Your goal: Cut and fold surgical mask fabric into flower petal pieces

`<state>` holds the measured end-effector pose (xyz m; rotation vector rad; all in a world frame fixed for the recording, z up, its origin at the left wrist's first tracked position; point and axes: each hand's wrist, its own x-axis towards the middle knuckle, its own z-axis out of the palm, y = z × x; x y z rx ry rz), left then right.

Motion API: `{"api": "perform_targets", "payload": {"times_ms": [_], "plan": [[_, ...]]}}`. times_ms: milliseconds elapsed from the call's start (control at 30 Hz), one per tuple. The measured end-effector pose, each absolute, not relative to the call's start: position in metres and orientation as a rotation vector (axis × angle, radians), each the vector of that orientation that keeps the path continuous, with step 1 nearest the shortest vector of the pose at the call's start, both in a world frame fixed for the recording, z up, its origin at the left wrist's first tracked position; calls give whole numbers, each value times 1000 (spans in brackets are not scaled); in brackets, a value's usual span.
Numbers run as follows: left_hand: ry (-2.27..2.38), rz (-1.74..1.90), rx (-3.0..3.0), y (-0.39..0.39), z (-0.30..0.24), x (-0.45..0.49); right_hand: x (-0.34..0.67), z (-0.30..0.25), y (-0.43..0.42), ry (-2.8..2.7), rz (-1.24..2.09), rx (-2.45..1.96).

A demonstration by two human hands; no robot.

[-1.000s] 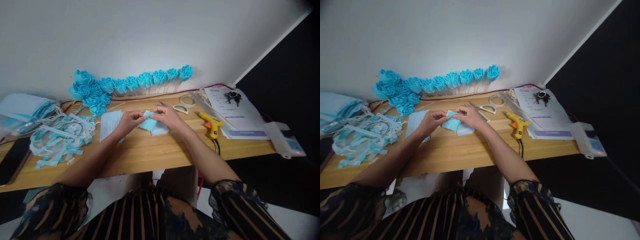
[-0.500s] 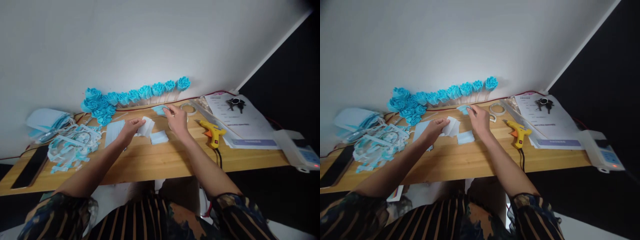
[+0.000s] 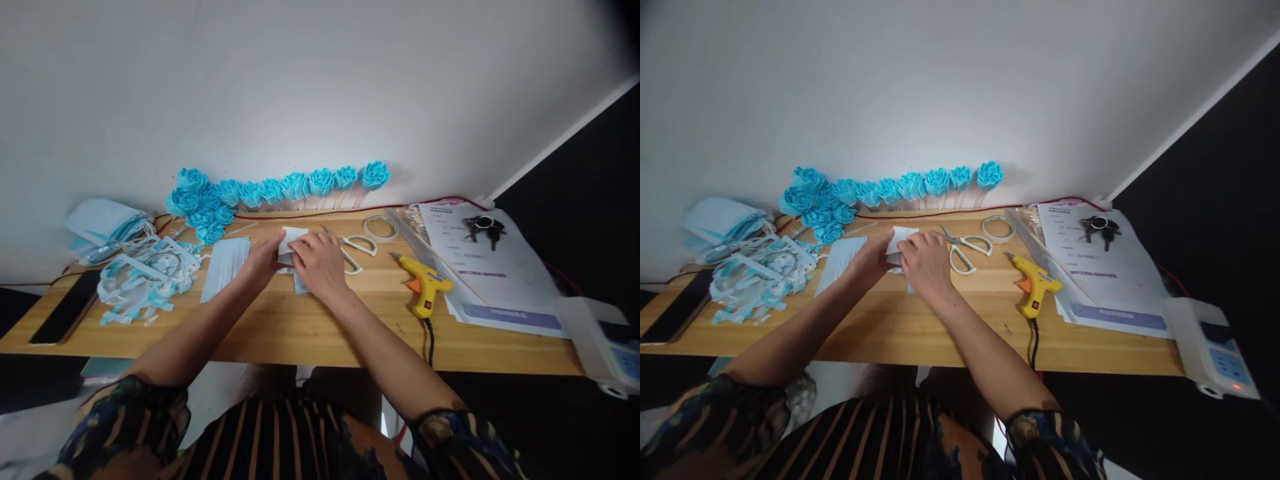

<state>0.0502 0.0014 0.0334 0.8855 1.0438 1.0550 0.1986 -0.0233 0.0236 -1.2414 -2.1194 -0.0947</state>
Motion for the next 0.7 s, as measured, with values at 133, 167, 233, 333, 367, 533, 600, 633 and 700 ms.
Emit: {"api": "perform_targets", "payload": {"times_ms": [133,167,233,333,367,533,600,633,700], "plan": [[1143,1056,1046,-2,29,40,209,33,-23,-1943,68,-1183],[1154,1054,1106,-4,29,38,212,35,-22,-1875,114,-1192],[1161,1051,1223,-10,30,35,217,36,-18,-1793,227,-1202],[1173,1032,1364,-20,32,34,216,30,-12,-1808,491,-1115],[1184,1025,1411,-24,33,34,214,26,-11,-1821,584,-1081],[1272,1079,1597,-35,34,33,200,18,-14,-1716,807,-1036],[1319,1121,1549,-37,31,30,196,17,-17,-1612,855,-1013],[1330,1135,1488,-39,29,28,194,17,-17,-1570,886,-1003],[1313,1163,1325,-45,24,24,191,17,-18,-1518,943,-983]]}}
